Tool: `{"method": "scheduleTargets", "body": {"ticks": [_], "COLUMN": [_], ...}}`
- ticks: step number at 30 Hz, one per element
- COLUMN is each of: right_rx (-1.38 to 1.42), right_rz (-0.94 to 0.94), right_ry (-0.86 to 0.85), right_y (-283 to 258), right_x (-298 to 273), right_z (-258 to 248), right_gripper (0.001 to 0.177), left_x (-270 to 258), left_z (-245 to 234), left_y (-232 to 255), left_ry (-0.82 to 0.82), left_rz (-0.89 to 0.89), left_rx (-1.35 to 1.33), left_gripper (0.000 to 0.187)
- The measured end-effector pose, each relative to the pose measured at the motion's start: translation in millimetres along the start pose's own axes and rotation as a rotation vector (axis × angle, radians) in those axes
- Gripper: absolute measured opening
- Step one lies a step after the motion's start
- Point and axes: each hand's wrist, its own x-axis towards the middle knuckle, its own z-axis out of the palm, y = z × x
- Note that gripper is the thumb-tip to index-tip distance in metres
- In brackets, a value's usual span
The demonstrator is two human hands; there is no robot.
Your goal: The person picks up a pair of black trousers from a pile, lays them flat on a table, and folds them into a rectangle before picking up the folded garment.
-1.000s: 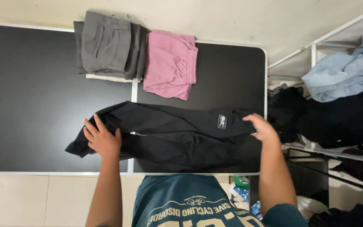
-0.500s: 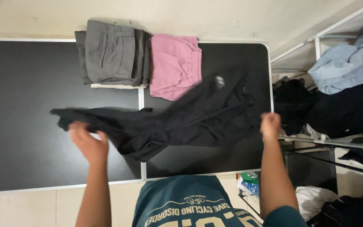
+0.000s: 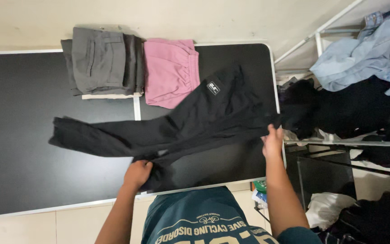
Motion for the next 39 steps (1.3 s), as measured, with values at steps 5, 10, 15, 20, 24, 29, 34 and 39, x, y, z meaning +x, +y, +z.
{"method": "scheduleTargets", "body": {"ticks": [5, 10, 15, 20, 24, 29, 34, 39], "right_rx": [0.411, 0.296, 0.472, 0.12, -0.881, -0.467, -0.485, 0.019], "right_rz": [-0.257, -0.112, 0.33, 0.266, -0.186, -0.855, -0.484, 0.073], "right_ry": [-0.13, -0.248, -0.283, -0.524, -0.37, -0.631, -0.466, 0.105], "right_y": [-23.9, -27.2, -23.9, -17.8, 5.3, 33.9, 50.2, 23.6], "right_x": [23.4, 33.7, 26.5, -17.3, -61.9, -118.1, -73.0, -19.1], "right_z": [-16.7, -33.8, -36.1, -21.4, 2.8, 11.1, -32.4, -110.7], "right_gripper": [0.073, 0.047, 0.022, 0.029, 0.042, 0.049, 0.052, 0.063], "left_x": [-7.3, -4.8, 5.3, 11.1, 32.4, 57.0, 105.4, 127.9], "left_z": [-13.2, -14.3, -5.9, 29.3, 46.9, 72.2, 118.6, 78.1], "left_y": [13.5, 44.8, 116.4, 194.9, 252.5, 305.0, 305.5, 259.1], "left_ry": [-0.475, -0.267, 0.707, 0.536, 0.554, 0.538, 0.486, 0.628], "left_rz": [-0.135, -0.024, 0.626, 0.854, 0.81, 0.842, 0.739, 0.554], "left_rx": [-0.464, 0.13, -0.147, -0.029, -0.064, -0.013, 0.29, -0.346], "left_gripper": [0.069, 0.073, 0.015, 0.015, 0.033, 0.049, 0.014, 0.017]}}
